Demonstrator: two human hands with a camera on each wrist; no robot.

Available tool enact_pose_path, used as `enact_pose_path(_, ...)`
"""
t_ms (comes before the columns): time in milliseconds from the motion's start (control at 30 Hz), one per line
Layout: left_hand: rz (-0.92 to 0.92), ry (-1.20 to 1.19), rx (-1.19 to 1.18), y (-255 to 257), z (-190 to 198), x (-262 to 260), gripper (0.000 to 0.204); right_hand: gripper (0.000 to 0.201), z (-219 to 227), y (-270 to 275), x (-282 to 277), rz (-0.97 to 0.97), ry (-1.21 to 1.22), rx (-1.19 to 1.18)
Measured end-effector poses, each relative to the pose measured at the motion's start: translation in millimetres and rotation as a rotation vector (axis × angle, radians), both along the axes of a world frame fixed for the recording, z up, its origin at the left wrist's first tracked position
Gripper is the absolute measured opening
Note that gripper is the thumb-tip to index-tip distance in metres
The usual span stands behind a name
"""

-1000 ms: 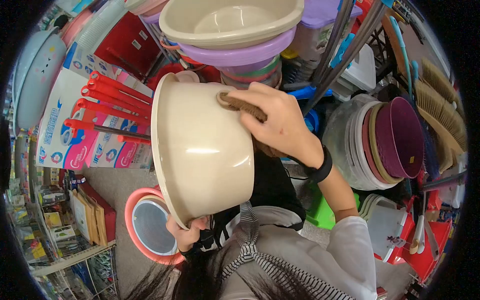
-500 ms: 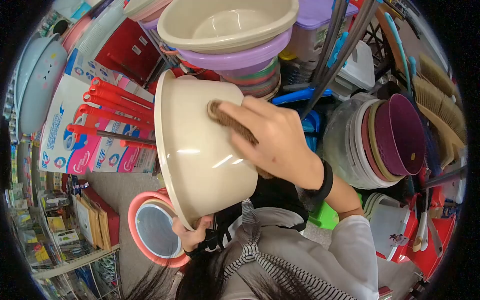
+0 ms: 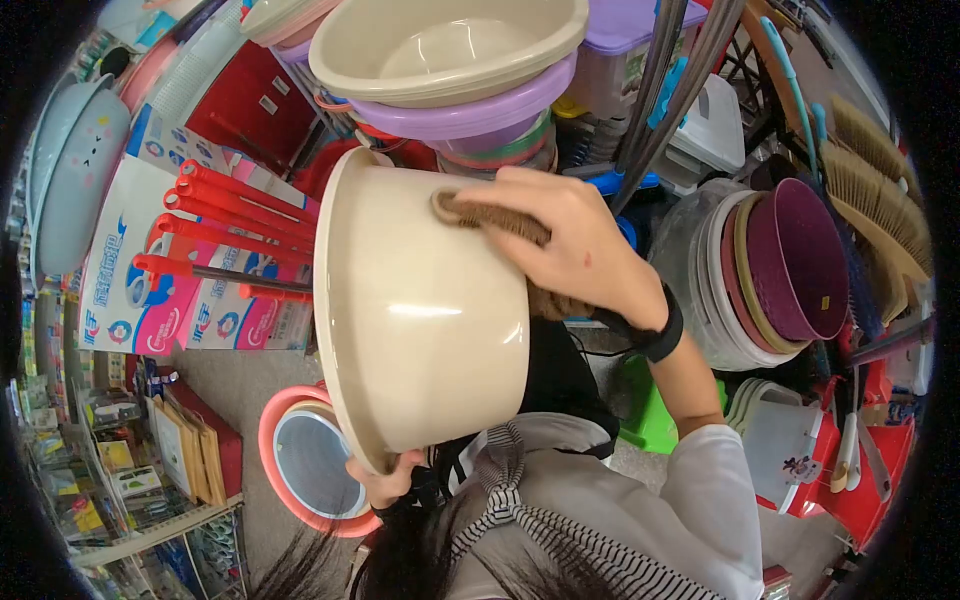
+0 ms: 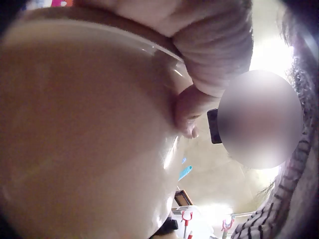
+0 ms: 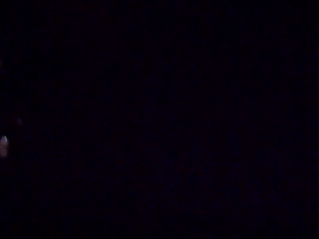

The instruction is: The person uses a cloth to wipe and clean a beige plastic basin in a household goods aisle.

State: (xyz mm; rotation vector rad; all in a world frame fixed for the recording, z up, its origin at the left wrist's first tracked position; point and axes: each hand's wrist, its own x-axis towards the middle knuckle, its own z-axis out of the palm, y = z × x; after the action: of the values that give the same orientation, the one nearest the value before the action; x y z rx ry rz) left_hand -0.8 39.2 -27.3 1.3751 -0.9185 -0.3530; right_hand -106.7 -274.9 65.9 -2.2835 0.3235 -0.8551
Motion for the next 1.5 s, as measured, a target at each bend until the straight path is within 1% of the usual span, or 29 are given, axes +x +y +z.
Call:
enact_pose_path(33,0.002,-0.006,0.013,1,-4,0,0.023,0.036,4,6,-3,0.039,-0.023,-0.022)
enact_pose_path(67,0.003,-0.015,0.023,1,-8,1,0.022,0.033,8,15,-5,0.075,-0.034,-0.033)
enact_pose_path(133,0.029,-0.003,0.035,1,-17,0,0.022,0.034,8,29,-6,0.164,-0.084,-0.129)
enact_pose_path(200,0.056,0.202,0.055,2,-27,0,0.026,0.037,9,46,-12,0.187,-0.021,-0.248)
enact_pose_path(233,0.051,0.194,0.078,5,-28,3,0.027,0.040,5,52,-11,0.179,-0.067,-0.258)
enact_pose_path(267,0.052,0.194,0.080,6,-29,3,0.027,0.040,3,50,-9,0.179,-0.066,-0.256)
enact_pose_path(333,0.079,0.189,0.068,4,-25,1,0.028,0.041,0,40,-3,0.109,-0.072,-0.248)
enact_pose_path(367,0.079,0.189,0.069,3,-25,1,0.028,0.040,-1,31,1,0.047,-0.075,-0.213)
enact_pose_path(400,0.065,0.181,0.057,2,-25,2,0.028,0.037,-4,21,4,-0.037,0.007,-0.167)
enact_pose_path(467,0.046,0.174,0.040,2,-27,2,0.029,0.034,-17,-4,19,-0.053,-0.088,-0.063)
enact_pose_path(500,0.046,0.166,0.069,4,-26,3,0.029,0.034,-18,-7,21,-0.054,-0.088,-0.065)
enact_pose_path(567,0.049,0.157,0.097,6,-27,4,0.030,0.033,-18,-12,23,-0.022,-0.029,0.003)
enact_pose_path(633,0.110,0.163,0.070,7,-24,4,0.029,0.034,-15,-7,20,0.007,-0.033,-0.005)
enact_pose_path(767,0.111,0.144,0.092,4,-18,5,0.031,0.036,0,23,6,0.145,-0.086,0.002)
enact_pose_path(800,0.139,0.186,0.075,2,-21,3,0.032,0.037,4,33,3,0.185,-0.089,-0.001)
enact_pose_path(867,0.167,0.232,0.056,-14,-14,0,0.033,0.036,-3,55,-3,0.184,-0.075,-0.191)
enact_pose_path(933,0.303,0.190,-0.099,-40,12,-3,0.039,0.036,-12,77,-6,0.187,-0.114,-0.330)
enact_pose_path(967,0.281,0.304,-0.077,-37,13,-2,0.047,0.036,-25,89,-7,0.191,-0.127,-0.331)
enact_pose_path(1000,0.283,0.305,-0.077,-36,11,1,0.047,0.036,-38,96,-7,0.196,-0.140,-0.330)
enact_pose_path(1067,0.356,0.247,-0.101,-38,5,8,0.052,0.034,-51,93,-8,0.225,-0.114,-0.354)
enact_pose_path(1133,0.362,0.246,-0.100,-43,12,6,0.051,0.032,-53,89,-9,0.251,-0.092,-0.376)
enact_pose_path(1267,0.370,0.231,-0.091,-41,14,4,0.050,0.047,-33,64,-1,0.136,-0.192,-0.296)
enact_pose_path(1333,0.370,0.224,-0.086,-41,16,3,0.048,0.042,-15,47,8,0.065,-0.249,-0.291)
enact_pose_path(1400,0.326,0.214,-0.047,-39,20,1,0.047,0.039,10,29,14,0.032,-0.214,-0.319)
enact_pose_path(1433,0.331,0.212,-0.045,-37,19,1,0.047,0.038,26,23,18,0.006,-0.201,-0.281)
enact_pose_path(1467,0.303,0.158,-0.012,-35,16,3,0.044,0.037,35,16,23,-0.021,-0.189,-0.243)
enact_pose_path(1500,0.274,0.104,0.020,-32,13,4,0.041,0.036,36,4,31,0.004,-0.190,-0.252)
